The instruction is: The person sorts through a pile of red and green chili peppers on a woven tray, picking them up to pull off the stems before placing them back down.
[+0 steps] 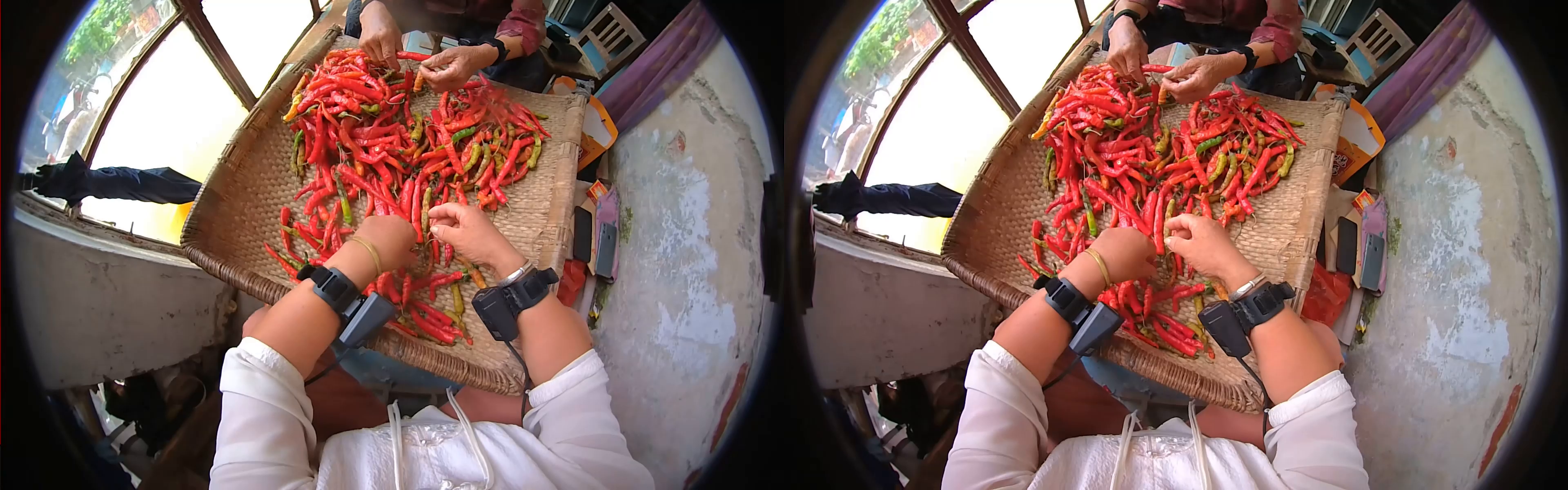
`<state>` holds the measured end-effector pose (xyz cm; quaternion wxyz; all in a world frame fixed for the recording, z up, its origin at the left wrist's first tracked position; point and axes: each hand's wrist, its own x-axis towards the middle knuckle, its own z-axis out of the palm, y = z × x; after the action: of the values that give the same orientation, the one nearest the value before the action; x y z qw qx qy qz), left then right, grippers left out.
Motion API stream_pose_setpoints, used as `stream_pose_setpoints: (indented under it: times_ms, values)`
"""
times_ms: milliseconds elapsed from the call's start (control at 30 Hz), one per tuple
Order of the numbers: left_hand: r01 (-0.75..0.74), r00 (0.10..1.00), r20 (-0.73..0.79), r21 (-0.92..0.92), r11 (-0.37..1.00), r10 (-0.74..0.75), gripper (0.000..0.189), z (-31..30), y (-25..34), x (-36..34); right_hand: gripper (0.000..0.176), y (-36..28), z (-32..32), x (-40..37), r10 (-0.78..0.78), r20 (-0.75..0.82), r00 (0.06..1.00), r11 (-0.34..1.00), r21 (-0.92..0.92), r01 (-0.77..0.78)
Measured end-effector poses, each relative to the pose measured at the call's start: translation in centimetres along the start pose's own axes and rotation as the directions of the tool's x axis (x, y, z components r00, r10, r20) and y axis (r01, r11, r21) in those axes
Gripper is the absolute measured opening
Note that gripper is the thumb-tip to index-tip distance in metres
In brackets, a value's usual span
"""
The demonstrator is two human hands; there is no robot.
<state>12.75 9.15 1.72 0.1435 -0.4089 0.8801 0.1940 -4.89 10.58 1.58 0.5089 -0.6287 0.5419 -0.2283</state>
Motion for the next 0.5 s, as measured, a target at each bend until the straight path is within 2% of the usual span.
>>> stream_pose_setpoints:
  times_ms: [33, 67, 100, 167, 233, 267, 367, 433, 500]
  values:
    - [-0.001, 1.000, 0.003, 0.001, 1.000, 0.001, 0.025, -0.1, -0.5, 0.2, 0.028, 0.0, 0.0, 0.0, 0.002, -0.001, 1.000, 1.000, 0.002, -0.002]
    - [0.073, 0.980, -0.189, 0.045, 0.996, -0.063, 0.023, -0.3, -1.2, 0.5, 0.028, 0.0, -0.1, -0.1, -0.074, -0.025, 0.997, 0.990, -0.126, 0.070]
    - [0.153, 0.920, -0.375, 0.071, 0.986, -0.116, 0.020, -0.6, -1.4, 0.5, 0.027, 0.1, -0.1, -0.2, -0.149, -0.038, 0.988, 0.958, -0.253, 0.135]
    - [0.139, 0.915, -0.390, 0.064, 0.988, -0.103, 0.020, -1.5, -1.5, 0.2, 0.026, -0.3, 0.0, -0.3, -0.152, -0.035, 0.988, 0.943, -0.306, 0.134]
    - [-0.031, 0.949, -0.312, 0.059, 0.998, 0.048, 0.030, -1.1, -1.3, 0.6, 0.024, -0.6, 0.0, -0.3, -0.153, -0.031, 0.988, 0.924, -0.360, 0.132]
    - [-0.066, 0.954, -0.284, 0.104, 0.992, 0.093, 0.039, -0.4, -1.1, 0.7, 0.023, -0.7, 0.0, -0.3, -0.140, -0.086, 0.986, 0.947, -0.301, 0.108]
    - [-0.096, 0.922, -0.363, 0.122, 0.988, 0.134, 0.044, 0.7, -0.8, 1.0, 0.022, -0.5, 0.0, -0.3, -0.117, -0.151, 0.982, 0.972, -0.220, 0.082]
    - [-0.102, 0.921, -0.361, 0.135, 0.986, 0.145, 0.038, 0.5, -0.7, 1.2, 0.021, -0.5, 0.0, -0.2, -0.116, -0.170, 0.979, 0.977, -0.196, 0.082]
    - [-0.076, 0.960, -0.255, 0.177, 0.981, 0.120, 0.033, 0.2, -0.5, 1.3, 0.021, -0.3, 0.0, -0.2, -0.097, -0.150, 0.984, 0.967, -0.248, 0.058]
